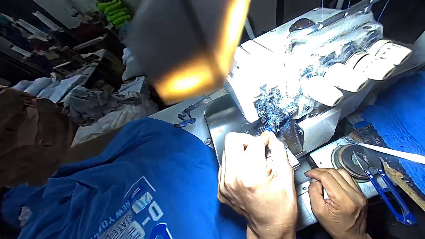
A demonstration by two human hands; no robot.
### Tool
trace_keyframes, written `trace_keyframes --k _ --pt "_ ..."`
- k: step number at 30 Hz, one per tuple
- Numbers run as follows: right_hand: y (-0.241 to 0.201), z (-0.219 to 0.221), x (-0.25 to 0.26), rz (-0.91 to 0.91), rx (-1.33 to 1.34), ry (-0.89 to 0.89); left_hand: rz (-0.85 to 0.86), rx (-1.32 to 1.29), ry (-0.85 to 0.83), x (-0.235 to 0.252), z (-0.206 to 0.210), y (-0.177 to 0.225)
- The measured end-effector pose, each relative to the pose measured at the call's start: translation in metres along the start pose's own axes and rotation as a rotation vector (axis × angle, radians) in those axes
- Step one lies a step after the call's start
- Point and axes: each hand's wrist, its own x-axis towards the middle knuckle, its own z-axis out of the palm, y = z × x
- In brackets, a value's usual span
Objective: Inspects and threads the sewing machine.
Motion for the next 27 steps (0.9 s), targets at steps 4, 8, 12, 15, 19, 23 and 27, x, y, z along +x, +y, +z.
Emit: trace_keyframes --k 4,8,12,15,19,23,27 --pt "0.0001 -0.0005 0.0004 0.006 0.015 0.012 -0.003 0.041 0.023 -0.0006 0.0036 -0.0012" --pt "0.0001 0.0011 0.0001 0.004 0.016 0.014 0.002 0.045 0.052 -0.0004 0.0044 -0.0027" --pt "-0.0002 -0.002 0.0013 0.003 0.016 -0.005 -0.021 0.062 0.044 -0.0003 0.0052 -0.0016" --pt "-0.0009 -0.002 0.0019 -0.002 0.021 -0.006 -0.032 0.079 0.081 0.0008 0.0073 -0.0007" --pt "-0.0001 -0.0015 0.0014 -0.004 0.017 -0.004 -0.042 0.104 0.08 0.0018 0.0071 0.0014" --pt "-0.0007 -0.0012 0.0017 0.002 0.022 0.005 -0.042 0.08 0.074 0.0009 0.0068 0.0008" --pt "-0.0005 -0.0012 0.0017 0.002 0.018 0.008 -0.034 0.058 0.08 0.0001 0.0068 0.0001"
